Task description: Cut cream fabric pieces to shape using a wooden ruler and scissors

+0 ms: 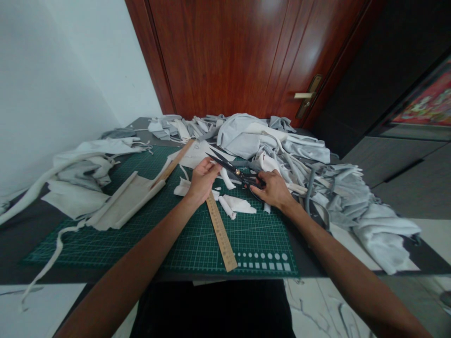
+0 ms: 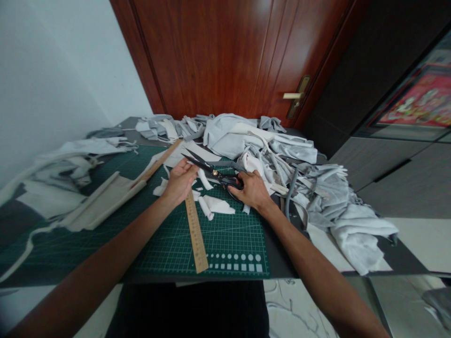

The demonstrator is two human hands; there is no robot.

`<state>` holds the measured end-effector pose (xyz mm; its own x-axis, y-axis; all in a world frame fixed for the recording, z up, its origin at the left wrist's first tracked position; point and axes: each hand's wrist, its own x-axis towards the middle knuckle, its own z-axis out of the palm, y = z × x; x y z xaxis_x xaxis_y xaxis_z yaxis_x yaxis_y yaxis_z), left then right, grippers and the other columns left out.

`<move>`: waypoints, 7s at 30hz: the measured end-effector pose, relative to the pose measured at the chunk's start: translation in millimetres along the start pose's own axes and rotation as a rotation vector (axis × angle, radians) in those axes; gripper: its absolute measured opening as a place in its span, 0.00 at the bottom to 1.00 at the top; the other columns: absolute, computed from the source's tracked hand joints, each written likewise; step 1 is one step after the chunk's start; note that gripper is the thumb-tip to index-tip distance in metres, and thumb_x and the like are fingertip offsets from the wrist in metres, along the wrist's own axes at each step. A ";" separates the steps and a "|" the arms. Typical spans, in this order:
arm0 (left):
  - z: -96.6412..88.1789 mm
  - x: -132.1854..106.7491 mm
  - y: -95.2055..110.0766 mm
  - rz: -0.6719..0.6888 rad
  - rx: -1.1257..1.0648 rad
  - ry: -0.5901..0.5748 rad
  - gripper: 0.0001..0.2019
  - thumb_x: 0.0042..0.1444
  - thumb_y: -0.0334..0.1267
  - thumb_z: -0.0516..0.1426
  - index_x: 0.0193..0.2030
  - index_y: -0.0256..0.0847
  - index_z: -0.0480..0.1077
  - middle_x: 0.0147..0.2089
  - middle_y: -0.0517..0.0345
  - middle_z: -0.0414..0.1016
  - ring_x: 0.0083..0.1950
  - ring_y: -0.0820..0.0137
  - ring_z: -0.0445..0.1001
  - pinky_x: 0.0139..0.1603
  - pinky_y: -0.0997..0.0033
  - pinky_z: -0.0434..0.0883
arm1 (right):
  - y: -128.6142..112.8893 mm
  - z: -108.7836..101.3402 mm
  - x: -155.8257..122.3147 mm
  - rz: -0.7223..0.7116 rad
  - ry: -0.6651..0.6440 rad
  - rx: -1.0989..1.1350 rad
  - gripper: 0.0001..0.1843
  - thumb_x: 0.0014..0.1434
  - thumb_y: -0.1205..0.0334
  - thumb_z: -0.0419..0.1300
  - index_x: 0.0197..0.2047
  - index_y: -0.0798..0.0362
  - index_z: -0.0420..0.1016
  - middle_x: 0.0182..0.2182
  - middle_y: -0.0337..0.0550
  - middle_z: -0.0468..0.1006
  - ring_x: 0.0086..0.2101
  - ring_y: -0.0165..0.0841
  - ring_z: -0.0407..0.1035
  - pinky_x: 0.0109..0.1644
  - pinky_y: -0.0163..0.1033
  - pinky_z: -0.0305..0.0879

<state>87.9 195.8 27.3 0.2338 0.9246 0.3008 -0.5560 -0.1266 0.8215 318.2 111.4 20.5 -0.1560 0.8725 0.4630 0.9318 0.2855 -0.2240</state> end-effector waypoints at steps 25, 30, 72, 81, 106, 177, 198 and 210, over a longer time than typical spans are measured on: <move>-3.0 0.3 -1.7 -0.004 0.018 0.004 0.13 0.51 0.34 0.71 0.42 0.40 0.75 0.35 0.60 0.79 0.36 0.72 0.77 0.38 0.75 0.73 | -6.4 -4.8 -0.2 0.042 0.025 -0.008 0.14 0.60 0.49 0.61 0.30 0.50 0.69 0.25 0.42 0.76 0.30 0.40 0.70 0.47 0.46 0.62; -3.3 1.6 -1.8 0.007 0.019 0.013 0.14 0.51 0.35 0.72 0.41 0.40 0.75 0.33 0.61 0.78 0.33 0.75 0.75 0.37 0.77 0.72 | -8.0 -5.6 -0.7 0.069 0.020 -0.021 0.15 0.60 0.48 0.62 0.29 0.50 0.70 0.25 0.43 0.75 0.33 0.42 0.69 0.44 0.45 0.62; -3.4 1.5 -0.9 0.013 0.034 0.004 0.12 0.52 0.33 0.70 0.43 0.39 0.75 0.36 0.59 0.81 0.35 0.74 0.77 0.39 0.76 0.73 | -7.8 -9.5 -0.4 0.023 -0.001 -0.055 0.18 0.62 0.45 0.58 0.30 0.50 0.68 0.24 0.43 0.76 0.31 0.41 0.69 0.47 0.46 0.58; -2.9 0.7 -1.1 0.014 0.024 -0.007 0.17 0.49 0.34 0.72 0.44 0.39 0.75 0.38 0.59 0.81 0.38 0.73 0.78 0.41 0.75 0.73 | -8.2 -7.0 -0.3 0.017 -0.022 -0.076 0.17 0.62 0.46 0.58 0.32 0.50 0.70 0.28 0.44 0.78 0.31 0.41 0.70 0.47 0.47 0.58; -3.8 1.4 -4.0 0.029 0.019 -0.015 0.17 0.46 0.34 0.73 0.40 0.40 0.74 0.38 0.60 0.81 0.39 0.73 0.79 0.42 0.75 0.74 | -6.8 -12.7 -0.4 0.020 -0.015 -0.134 0.19 0.61 0.43 0.59 0.34 0.51 0.72 0.28 0.43 0.77 0.31 0.40 0.70 0.48 0.47 0.56; -8.5 2.9 -3.6 0.033 0.008 -0.033 0.17 0.48 0.34 0.72 0.44 0.39 0.75 0.38 0.59 0.81 0.40 0.72 0.79 0.46 0.73 0.74 | -6.2 -15.8 -0.4 -0.061 -0.059 -0.103 0.20 0.65 0.42 0.55 0.32 0.50 0.67 0.26 0.44 0.76 0.30 0.41 0.70 0.46 0.47 0.55; -9.7 2.9 -1.4 0.012 0.062 -0.021 0.16 0.49 0.36 0.72 0.43 0.38 0.76 0.39 0.57 0.83 0.37 0.72 0.79 0.40 0.75 0.74 | -3.3 -18.0 -1.2 -0.098 -0.053 -0.117 0.21 0.66 0.42 0.54 0.33 0.50 0.68 0.26 0.44 0.75 0.31 0.41 0.69 0.47 0.47 0.55; -10.9 3.7 -3.6 0.018 0.082 -0.026 0.18 0.47 0.38 0.73 0.43 0.38 0.77 0.40 0.56 0.83 0.39 0.69 0.80 0.41 0.73 0.75 | -5.4 -15.4 -1.2 -0.088 -0.090 -0.070 0.18 0.64 0.44 0.56 0.33 0.50 0.68 0.28 0.44 0.76 0.32 0.42 0.69 0.47 0.48 0.56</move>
<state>82.1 203.6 20.1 0.2460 0.9123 0.3274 -0.4936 -0.1728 0.8524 318.5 102.7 34.3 -0.2638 0.8784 0.3985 0.9334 0.3366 -0.1240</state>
